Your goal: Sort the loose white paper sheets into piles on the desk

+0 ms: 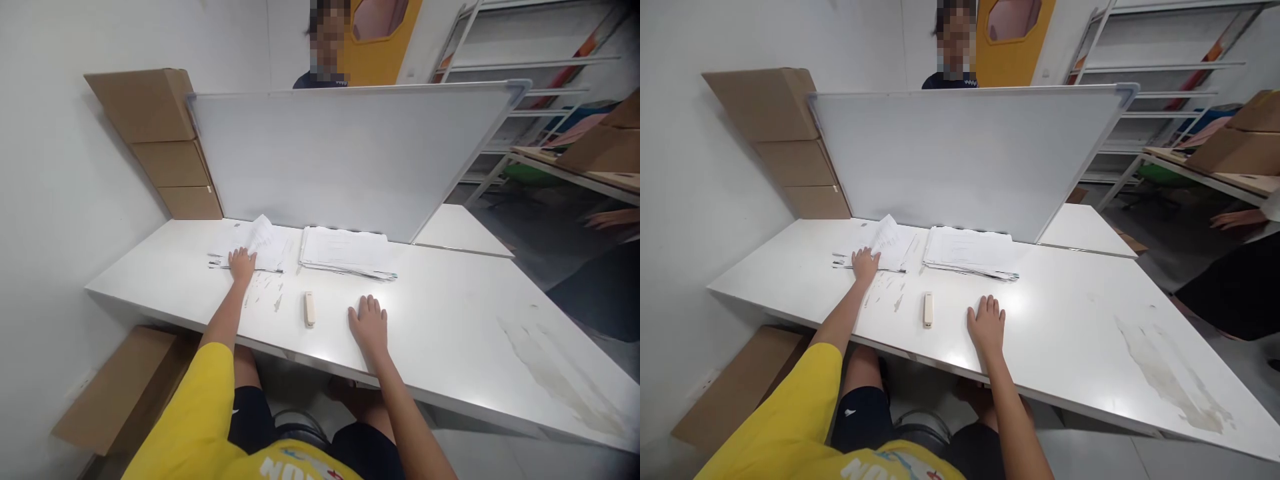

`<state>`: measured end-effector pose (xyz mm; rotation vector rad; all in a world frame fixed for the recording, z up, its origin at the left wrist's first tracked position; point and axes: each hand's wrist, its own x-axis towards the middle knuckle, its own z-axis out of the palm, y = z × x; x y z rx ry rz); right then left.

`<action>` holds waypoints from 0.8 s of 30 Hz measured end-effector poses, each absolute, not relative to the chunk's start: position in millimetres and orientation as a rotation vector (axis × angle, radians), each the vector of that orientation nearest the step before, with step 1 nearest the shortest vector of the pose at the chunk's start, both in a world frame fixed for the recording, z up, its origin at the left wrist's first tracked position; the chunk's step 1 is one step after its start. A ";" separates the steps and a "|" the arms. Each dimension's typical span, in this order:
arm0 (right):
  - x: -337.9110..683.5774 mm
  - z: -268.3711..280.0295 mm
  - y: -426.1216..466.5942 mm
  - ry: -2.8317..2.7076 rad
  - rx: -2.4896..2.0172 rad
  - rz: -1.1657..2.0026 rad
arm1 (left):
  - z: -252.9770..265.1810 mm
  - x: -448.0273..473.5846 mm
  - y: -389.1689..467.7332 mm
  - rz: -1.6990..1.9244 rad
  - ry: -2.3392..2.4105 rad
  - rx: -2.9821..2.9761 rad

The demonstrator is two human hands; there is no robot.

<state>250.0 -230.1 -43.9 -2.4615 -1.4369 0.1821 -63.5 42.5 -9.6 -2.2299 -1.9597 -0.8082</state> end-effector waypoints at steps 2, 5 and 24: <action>250.7 -44.5 -230.3 -1.433 -2.456 0.185 | -6.0 -62.9 38.2 -0.862 -1.949 -2.282; 250.9 -44.4 -230.7 -1.425 -2.443 0.186 | 1.5 -62.0 27.9 -0.924 -1.954 -2.311; 180.7 -28.7 -311.3 -0.971 -1.593 0.261 | 0.0 -43.0 -157.9 -2.158 -1.949 -1.742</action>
